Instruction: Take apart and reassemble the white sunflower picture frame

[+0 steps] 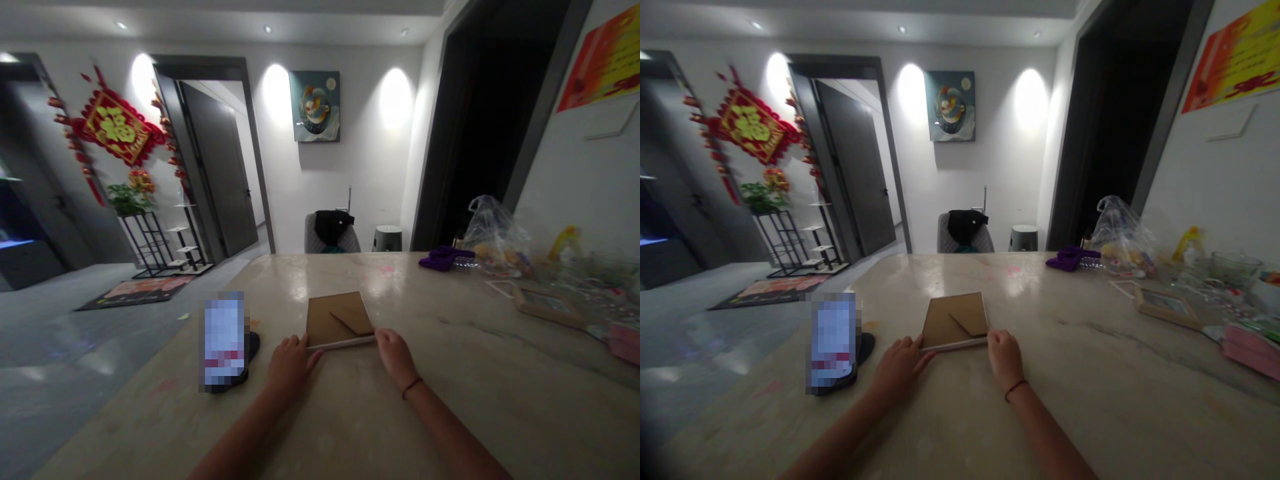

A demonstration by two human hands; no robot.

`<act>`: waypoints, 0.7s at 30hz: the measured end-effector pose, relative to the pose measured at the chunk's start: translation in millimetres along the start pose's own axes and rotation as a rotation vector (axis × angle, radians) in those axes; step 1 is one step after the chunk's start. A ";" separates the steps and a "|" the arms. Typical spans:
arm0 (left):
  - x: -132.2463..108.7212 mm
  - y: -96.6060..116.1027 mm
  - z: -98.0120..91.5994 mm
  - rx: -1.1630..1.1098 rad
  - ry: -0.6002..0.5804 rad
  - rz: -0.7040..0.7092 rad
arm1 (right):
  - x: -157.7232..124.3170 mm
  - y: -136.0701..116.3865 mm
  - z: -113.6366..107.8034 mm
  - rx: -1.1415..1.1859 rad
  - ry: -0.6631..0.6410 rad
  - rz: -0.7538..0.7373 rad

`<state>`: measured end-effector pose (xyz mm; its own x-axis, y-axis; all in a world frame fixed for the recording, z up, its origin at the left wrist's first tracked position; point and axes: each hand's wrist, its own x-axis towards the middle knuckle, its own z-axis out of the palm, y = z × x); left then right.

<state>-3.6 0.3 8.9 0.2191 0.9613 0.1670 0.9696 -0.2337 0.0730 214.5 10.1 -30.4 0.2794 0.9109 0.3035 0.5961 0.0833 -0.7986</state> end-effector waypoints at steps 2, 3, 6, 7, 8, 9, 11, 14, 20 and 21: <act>-2.6 2.5 -1.1 -0.016 0.002 0.035 | -0.4 -4.7 -1.2 0.253 0.010 0.061; -4.1 4.0 -1.4 -0.031 0.001 0.055 | -0.9 -7.4 -1.6 0.354 0.006 0.080; -9.2 11.0 -0.1 -0.092 -0.020 0.115 | -4.1 -14.6 0.6 0.520 0.012 0.082; -11.0 14.1 0.8 -0.116 -0.035 0.144 | -5.6 -16.2 2.5 0.538 0.016 0.069; -12.7 17.3 1.7 -0.138 -0.052 0.174 | -7.3 -17.2 4.7 0.544 0.011 0.051; -14.3 20.4 2.4 -0.158 -0.070 0.206 | -9.0 -17.8 7.0 0.537 -0.002 0.036; -16.7 25.5 2.8 -0.184 -0.091 0.250 | -11.7 -18.2 10.6 0.503 -0.050 0.021; -17.5 27.9 1.0 -0.218 -0.098 0.237 | -13.6 -19.1 10.5 0.460 -0.100 -0.005; -9.8 17.0 -2.3 -0.565 -0.033 0.040 | -13.2 -23.6 -0.7 0.355 -0.056 -0.088; -8.2 15.1 -2.4 -0.668 -0.020 0.002 | -13.2 -23.7 -2.1 0.301 -0.031 -0.117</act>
<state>9.0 -11.5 11.0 0.2290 0.9618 0.1498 0.6947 -0.2692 0.6670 198.3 -4.8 -14.4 0.1958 0.8998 0.3900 0.3722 0.2997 -0.8784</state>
